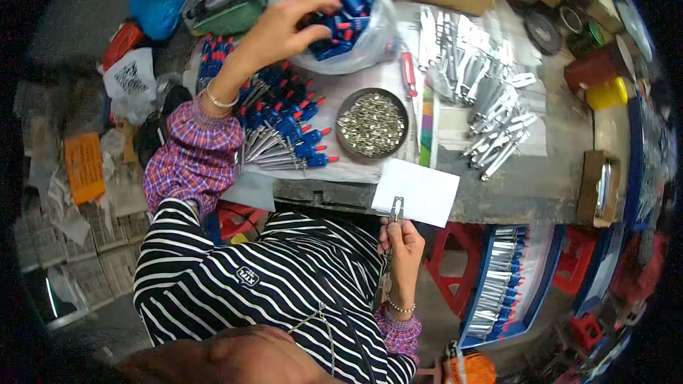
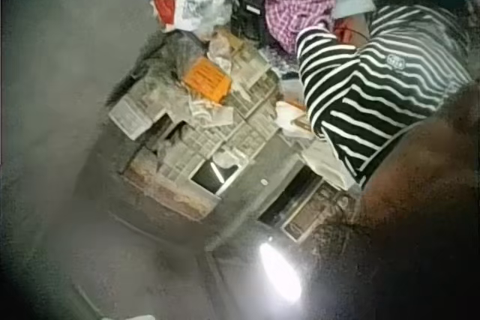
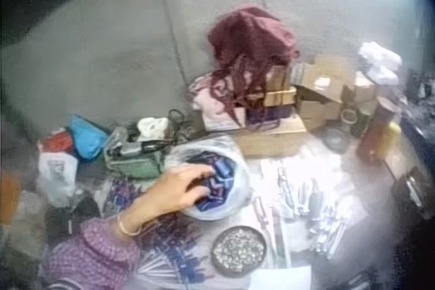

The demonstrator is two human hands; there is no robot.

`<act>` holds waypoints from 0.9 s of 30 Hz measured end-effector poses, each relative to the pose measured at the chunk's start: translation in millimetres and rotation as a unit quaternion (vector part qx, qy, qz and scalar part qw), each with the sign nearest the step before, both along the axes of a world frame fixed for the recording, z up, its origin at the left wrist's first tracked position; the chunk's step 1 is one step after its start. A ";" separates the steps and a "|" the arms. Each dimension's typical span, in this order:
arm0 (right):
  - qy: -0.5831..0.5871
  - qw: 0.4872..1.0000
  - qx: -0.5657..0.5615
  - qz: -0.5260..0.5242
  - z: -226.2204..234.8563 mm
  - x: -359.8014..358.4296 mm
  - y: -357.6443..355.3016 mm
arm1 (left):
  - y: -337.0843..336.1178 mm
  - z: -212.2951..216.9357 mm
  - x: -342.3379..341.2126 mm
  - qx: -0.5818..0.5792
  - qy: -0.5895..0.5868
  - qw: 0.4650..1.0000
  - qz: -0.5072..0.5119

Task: Assembling screwdrivers by inserting metal shafts into blue plastic handles at a workstation.

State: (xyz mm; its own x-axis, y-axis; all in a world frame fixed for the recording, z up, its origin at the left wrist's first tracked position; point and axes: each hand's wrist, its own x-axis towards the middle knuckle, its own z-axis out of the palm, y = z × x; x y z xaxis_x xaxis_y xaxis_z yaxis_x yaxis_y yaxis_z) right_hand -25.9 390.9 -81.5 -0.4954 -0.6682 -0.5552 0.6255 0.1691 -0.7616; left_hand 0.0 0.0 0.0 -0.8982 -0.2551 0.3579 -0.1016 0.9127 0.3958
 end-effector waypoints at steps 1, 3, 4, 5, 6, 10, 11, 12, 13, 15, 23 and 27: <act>0.002 1.000 0.002 0.003 0.7 -3.0 1.6 | 1.9 -6.3 -3.5 -0.014 0.009 1.000 -0.003; -0.004 1.000 0.007 -0.002 -0.5 9.8 -4.8 | 5.7 -10.6 -5.3 -0.055 0.029 0.998 -0.025; 0.002 1.000 0.003 0.006 -3.3 12.0 -8.1 | 7.4 -11.5 -6.1 -0.065 0.029 0.997 -0.015; 0.008 1.000 -0.001 0.013 -5.0 14.2 -11.4 | 8.0 -12.1 -6.5 -0.075 0.029 0.997 -0.006; 0.009 1.000 0.002 0.017 -4.1 15.9 -12.5 | 9.7 -11.8 -6.8 -0.072 0.029 0.997 -0.002; 0.023 0.999 0.011 0.038 -2.2 23.6 -16.3 | 12.6 -6.2 -9.6 -0.101 -0.027 0.994 0.020; 0.021 0.999 0.014 0.039 -2.7 24.9 -16.6 | 11.6 -5.2 -10.4 -0.120 -0.031 0.992 0.021; 0.020 0.999 0.014 0.041 -3.2 25.7 -16.4 | 9.4 -5.0 -11.0 -0.127 -0.022 0.991 0.022; 0.024 0.999 0.015 0.046 -4.0 26.2 -15.9 | 7.1 -6.1 -10.2 -0.126 -0.023 0.991 0.023; 0.025 0.998 0.015 0.051 -6.1 26.6 -15.2 | 3.9 -7.5 -9.7 -0.120 0.018 0.992 0.025; 0.021 0.998 0.016 0.053 -5.0 25.1 -17.6 | -1.8 2.8 -6.2 -0.144 -0.026 0.987 0.063; 0.027 0.998 0.008 0.059 -5.4 25.5 -18.6 | -3.9 9.4 -3.0 -0.158 0.030 0.985 0.061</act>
